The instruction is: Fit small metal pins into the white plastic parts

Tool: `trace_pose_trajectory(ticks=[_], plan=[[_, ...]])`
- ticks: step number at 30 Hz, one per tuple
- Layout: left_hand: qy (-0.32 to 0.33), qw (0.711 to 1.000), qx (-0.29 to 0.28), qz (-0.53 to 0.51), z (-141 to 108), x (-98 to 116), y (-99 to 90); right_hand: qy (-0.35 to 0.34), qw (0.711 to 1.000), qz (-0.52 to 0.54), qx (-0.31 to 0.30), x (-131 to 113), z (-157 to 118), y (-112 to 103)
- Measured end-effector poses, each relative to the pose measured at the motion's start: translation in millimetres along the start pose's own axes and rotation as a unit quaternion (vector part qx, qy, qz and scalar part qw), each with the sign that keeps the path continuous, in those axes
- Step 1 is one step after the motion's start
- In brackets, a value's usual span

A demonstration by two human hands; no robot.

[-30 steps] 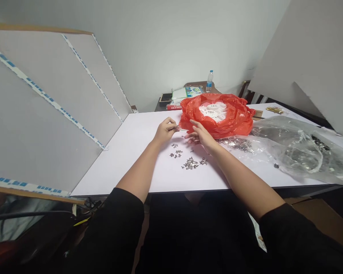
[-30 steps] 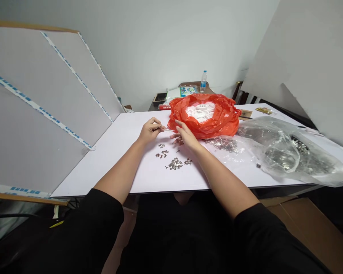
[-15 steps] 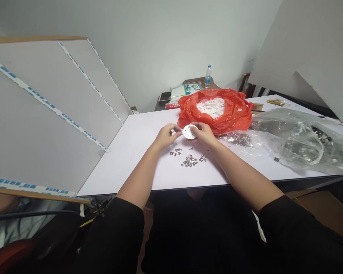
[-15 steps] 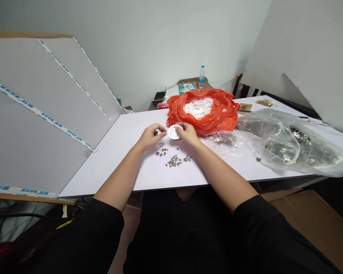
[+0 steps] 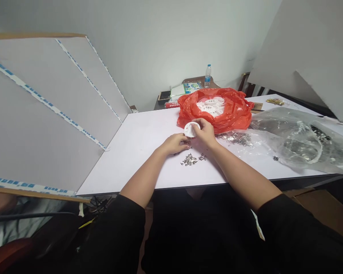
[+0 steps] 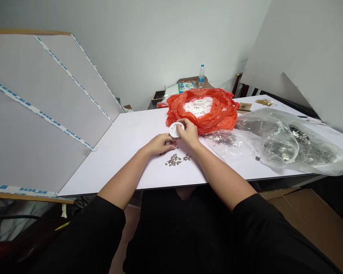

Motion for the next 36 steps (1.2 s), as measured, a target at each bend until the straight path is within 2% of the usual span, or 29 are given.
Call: trace_pose_trajectory(ticks=[2, 6, 9, 15, 23, 27, 32, 36], plan=[[0.013, 1.000, -0.018, -0.008, -1, 0, 2.1, -0.008, 1.000, -0.011, 0.000, 1, 0, 0], [0.057, 0.991, -0.102, -0.066, -6, 8, 11.0, -0.028, 0.999, -0.044, -0.008, 2, 1, 0], [0.071, 0.983, -0.138, -0.099, -11, 16, 11.1, -0.022, 0.998, -0.058, -0.011, 4, 1, 0], [0.064, 0.983, -0.143, -0.095, -13, 24, 7.8, -0.014, 0.998, -0.059, -0.008, 4, 1, 1], [0.058, 0.981, -0.168, -0.078, -13, 25, 18.1, -0.011, 0.996, -0.086, -0.025, 2, -1, 2], [0.044, 0.981, -0.150, -0.113, -11, 21, 14.8, -0.033, 0.997, -0.072, -0.020, 4, 1, 2], [-0.036, 0.970, -0.125, -0.207, -9, -1, 4.7, -0.038, 0.997, -0.070, -0.017, 5, 2, 0], [-0.010, 0.967, -0.045, -0.249, -6, -5, -14.3, -0.028, 0.998, -0.060, -0.019, 4, 2, 1]])
Point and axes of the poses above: each hand's wrist, its own z-axis towards the middle knuckle, its own y-axis out of the palm, x = y × z, the point moved 8 cm from there along z, towards the middle knuckle, and after that the axes turned 7 degrees about -y, right-handed, at the moved point
